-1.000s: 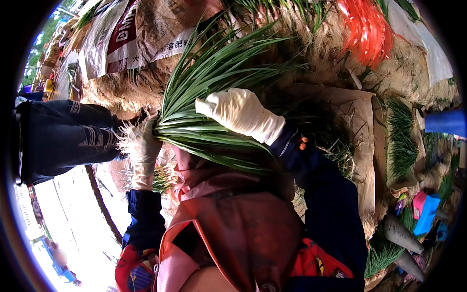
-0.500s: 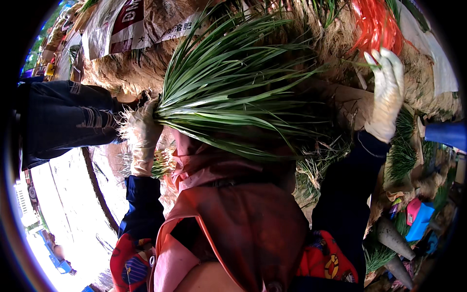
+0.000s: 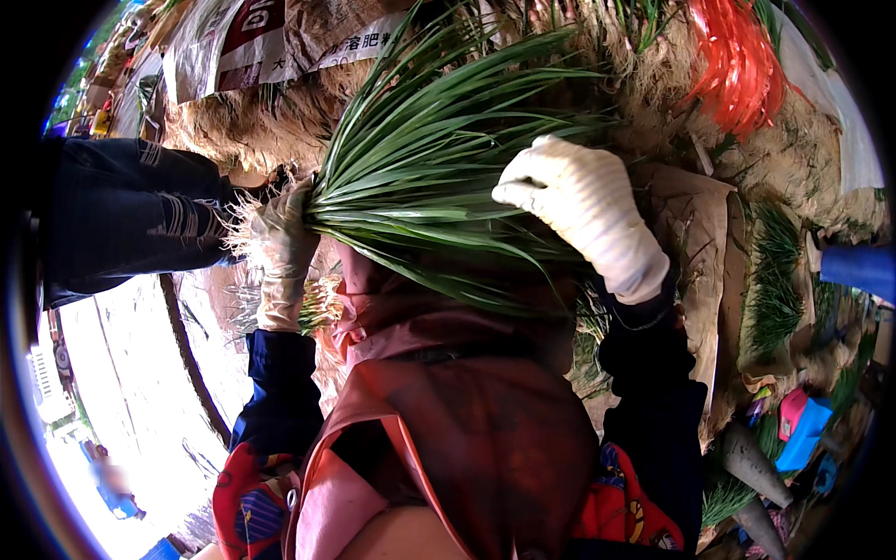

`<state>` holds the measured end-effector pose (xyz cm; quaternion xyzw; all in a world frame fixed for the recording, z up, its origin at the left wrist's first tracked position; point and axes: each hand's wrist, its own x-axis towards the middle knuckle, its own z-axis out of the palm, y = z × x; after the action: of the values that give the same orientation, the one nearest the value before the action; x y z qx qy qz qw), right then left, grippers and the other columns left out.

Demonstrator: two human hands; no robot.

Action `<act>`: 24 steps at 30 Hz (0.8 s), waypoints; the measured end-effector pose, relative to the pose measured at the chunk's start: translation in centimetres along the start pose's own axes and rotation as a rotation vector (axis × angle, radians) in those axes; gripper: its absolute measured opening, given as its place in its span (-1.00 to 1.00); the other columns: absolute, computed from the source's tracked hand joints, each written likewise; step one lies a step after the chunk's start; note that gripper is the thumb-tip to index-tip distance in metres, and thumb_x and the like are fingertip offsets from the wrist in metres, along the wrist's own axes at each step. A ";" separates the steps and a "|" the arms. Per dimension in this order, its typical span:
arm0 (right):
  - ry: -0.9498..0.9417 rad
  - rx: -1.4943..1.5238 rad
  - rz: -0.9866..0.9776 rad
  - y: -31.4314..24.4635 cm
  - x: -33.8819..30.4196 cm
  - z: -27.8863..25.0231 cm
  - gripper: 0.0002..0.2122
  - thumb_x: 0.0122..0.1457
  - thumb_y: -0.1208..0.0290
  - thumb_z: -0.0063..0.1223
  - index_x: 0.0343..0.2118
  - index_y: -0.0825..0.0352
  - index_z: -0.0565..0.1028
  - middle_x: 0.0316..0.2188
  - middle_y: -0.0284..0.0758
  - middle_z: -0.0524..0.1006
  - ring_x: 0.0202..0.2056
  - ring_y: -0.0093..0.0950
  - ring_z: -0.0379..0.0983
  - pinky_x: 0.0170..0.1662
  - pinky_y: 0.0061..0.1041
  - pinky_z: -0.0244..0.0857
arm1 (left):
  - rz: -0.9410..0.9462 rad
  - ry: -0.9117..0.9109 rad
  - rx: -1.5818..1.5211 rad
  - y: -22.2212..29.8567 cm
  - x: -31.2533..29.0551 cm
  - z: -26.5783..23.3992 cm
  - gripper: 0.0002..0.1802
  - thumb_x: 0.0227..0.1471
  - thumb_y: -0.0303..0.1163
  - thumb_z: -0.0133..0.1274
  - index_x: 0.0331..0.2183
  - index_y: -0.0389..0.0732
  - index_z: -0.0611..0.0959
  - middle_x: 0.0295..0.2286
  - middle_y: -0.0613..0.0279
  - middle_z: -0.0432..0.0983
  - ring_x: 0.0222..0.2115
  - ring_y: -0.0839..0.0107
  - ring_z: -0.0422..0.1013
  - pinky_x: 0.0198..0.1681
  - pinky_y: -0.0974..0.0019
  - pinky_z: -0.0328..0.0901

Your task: The person bunches together green onions by hand, peeling away damaged outer layers and aligning the roots before placing the bunches aside.

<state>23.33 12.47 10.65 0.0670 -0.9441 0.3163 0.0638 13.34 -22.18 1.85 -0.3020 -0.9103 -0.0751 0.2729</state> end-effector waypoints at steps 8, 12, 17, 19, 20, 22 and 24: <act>0.133 0.022 0.381 2.6 -1.9 2.3 -0.74 -0.18 0.30 0.29 -0.40 0.21 0.50 -0.64 -0.41 0.40 -0.61 -0.56 0.29 -0.49 -0.58 0.24 | -0.035 0.006 0.020 -0.5 -1.5 1.7 -0.71 -0.13 -0.47 0.04 -0.25 -0.03 0.50 -0.44 0.29 0.48 -0.41 0.28 0.39 -0.28 0.19 0.21; 0.065 -0.069 0.497 4.0 -2.5 1.7 -0.59 -0.20 0.20 0.29 -0.22 0.13 0.47 -0.63 -0.37 0.39 -0.60 -0.50 0.30 -0.45 -0.52 0.28 | -0.007 -0.052 0.051 0.0 -0.8 0.6 -0.61 -0.16 -0.48 0.04 -0.17 -0.03 0.50 -0.37 0.31 0.52 -0.39 0.33 0.42 -0.28 0.25 0.24; 0.077 -0.151 0.309 3.2 -0.6 3.9 -0.59 -0.19 0.14 0.26 -0.23 0.14 0.47 -0.49 -0.32 0.51 -0.50 -0.39 0.45 -0.40 -0.49 0.34 | -0.010 -0.044 0.015 0.0 -0.6 0.5 -0.60 -0.15 -0.48 0.02 -0.17 -0.02 0.53 -0.35 0.30 0.53 -0.38 0.33 0.43 -0.27 0.27 0.25; 0.076 -0.191 0.225 3.8 -0.1 5.2 -0.66 -0.16 0.16 0.23 -0.31 0.18 0.49 -0.43 -0.33 0.54 -0.45 -0.37 0.49 -0.39 -0.46 0.36 | -0.014 -0.055 0.040 0.2 -0.3 0.3 -0.61 -0.16 -0.48 0.02 -0.17 -0.02 0.53 -0.35 0.30 0.53 -0.36 0.31 0.43 -0.27 0.26 0.25; 0.066 -0.207 0.172 4.3 0.0 5.7 -0.67 -0.14 0.16 0.23 -0.30 0.15 0.47 -0.42 -0.37 0.54 -0.43 -0.42 0.50 -0.40 -0.52 0.36 | -0.019 -0.065 0.029 0.0 -0.4 0.5 -0.61 -0.15 -0.48 0.02 -0.17 -0.03 0.53 -0.35 0.29 0.53 -0.36 0.30 0.43 -0.27 0.26 0.25; 0.042 -0.381 0.156 4.7 0.2 6.5 -0.68 -0.13 0.16 0.22 -0.31 0.16 0.47 -0.41 -0.35 0.55 -0.42 -0.39 0.50 -0.37 -0.50 0.37 | -0.034 -0.090 0.007 -0.3 -0.7 0.9 -0.62 -0.15 -0.48 0.02 -0.17 -0.03 0.53 -0.36 0.28 0.53 -0.36 0.29 0.42 -0.26 0.25 0.25; 0.052 -0.419 0.216 5.5 0.2 7.1 -0.66 -0.12 0.10 0.19 -0.34 0.20 0.48 -0.40 -0.35 0.55 -0.41 -0.37 0.50 -0.36 -0.47 0.38 | -0.022 -0.054 0.019 -0.2 -0.8 0.9 -0.64 -0.14 -0.48 0.02 -0.19 -0.05 0.53 -0.40 0.27 0.51 -0.39 0.28 0.41 -0.26 0.23 0.25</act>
<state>21.68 12.51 1.86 -0.0575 -0.9888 0.1202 0.0666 13.35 -22.46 0.69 -0.2912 -0.9213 -0.0615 0.2502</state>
